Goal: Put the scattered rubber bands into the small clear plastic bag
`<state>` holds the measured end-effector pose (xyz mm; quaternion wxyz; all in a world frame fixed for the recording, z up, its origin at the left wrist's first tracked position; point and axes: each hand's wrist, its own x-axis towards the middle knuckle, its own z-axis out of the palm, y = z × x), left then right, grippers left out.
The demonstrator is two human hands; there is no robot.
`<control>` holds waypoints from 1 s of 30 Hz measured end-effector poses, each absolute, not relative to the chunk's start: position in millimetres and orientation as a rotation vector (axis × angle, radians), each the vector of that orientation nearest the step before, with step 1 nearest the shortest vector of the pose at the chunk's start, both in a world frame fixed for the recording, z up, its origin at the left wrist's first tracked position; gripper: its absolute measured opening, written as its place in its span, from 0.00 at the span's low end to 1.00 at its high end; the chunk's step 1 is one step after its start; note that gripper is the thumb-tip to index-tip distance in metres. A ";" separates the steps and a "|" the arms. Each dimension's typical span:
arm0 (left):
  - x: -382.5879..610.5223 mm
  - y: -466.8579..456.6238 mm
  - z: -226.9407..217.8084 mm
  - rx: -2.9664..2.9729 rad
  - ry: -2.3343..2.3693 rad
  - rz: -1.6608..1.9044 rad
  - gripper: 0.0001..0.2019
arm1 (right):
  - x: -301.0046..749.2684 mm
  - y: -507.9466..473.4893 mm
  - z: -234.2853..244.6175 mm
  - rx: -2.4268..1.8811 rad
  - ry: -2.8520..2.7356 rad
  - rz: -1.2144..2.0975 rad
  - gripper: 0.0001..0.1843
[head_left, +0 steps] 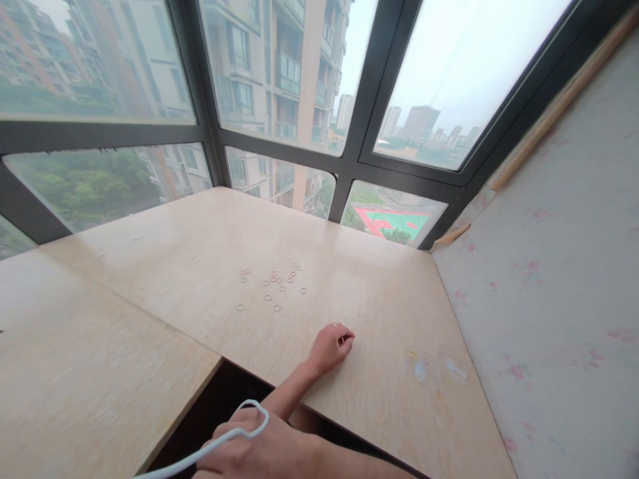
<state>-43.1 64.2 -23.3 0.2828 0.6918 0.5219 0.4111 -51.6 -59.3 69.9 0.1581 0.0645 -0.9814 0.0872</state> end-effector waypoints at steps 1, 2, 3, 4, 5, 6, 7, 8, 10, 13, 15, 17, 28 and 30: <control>-46.6 64.7 -22.8 1.828 1.348 1.101 0.08 | -42.8 -54.5 62.2 0.164 -2.786 0.237 0.16; -50.6 65.7 -22.3 1.794 1.300 1.102 0.08 | -34.1 -49.9 53.0 0.150 -2.742 0.227 0.19; -55.4 67.0 -21.7 1.749 1.263 1.105 0.08 | -25.1 -45.4 42.7 0.113 -2.708 0.218 0.20; -60.9 68.7 -21.1 1.696 1.247 1.117 0.08 | -15.8 -41.3 32.0 0.094 -2.699 0.219 0.21; -67.3 70.7 -20.5 1.641 1.253 1.135 0.08 | -6.1 -37.5 21.8 0.070 -2.714 0.223 0.22; -74.9 73.1 -19.9 1.588 1.282 1.159 0.08 | 4.0 -33.9 12.7 0.043 -2.730 0.236 0.21; -83.6 75.7 -19.3 1.545 1.326 1.184 0.09 | 14.3 -30.5 5.3 0.007 -2.746 0.270 0.20; -93.6 78.5 -18.7 1.520 1.379 1.203 0.09 | 24.3 -27.2 -0.2 -0.059 -2.751 0.312 0.20; -117.1 84.6 -16.8 1.543 1.513 1.200 0.10 | 41.8 -20.7 -5.7 -0.188 -2.756 0.442 0.18; -158.9 93.4 -11.2 1.656 1.786 1.128 0.12 | 57.0 -12.8 -5.2 -0.258 -2.698 0.725 0.17; -188.1 98.7 -5.1 1.662 1.911 1.109 0.14 | 59.3 -10.4 -4.1 -0.300 -2.658 0.854 0.16; -216.0 103.5 2.4 1.710 2.008 1.047 0.14 | 57.6 -10.4 -4.7 -0.332 -2.647 0.879 0.16; -294.7 131.7 16.3 2.081 2.062 0.386 0.10 | 51.5 -16.7 -19.8 -0.267 -2.752 0.611 0.14; -294.3 135.5 17.1 2.137 2.014 0.312 0.11 | 51.6 -17.0 -22.4 -0.260 -2.757 0.592 0.15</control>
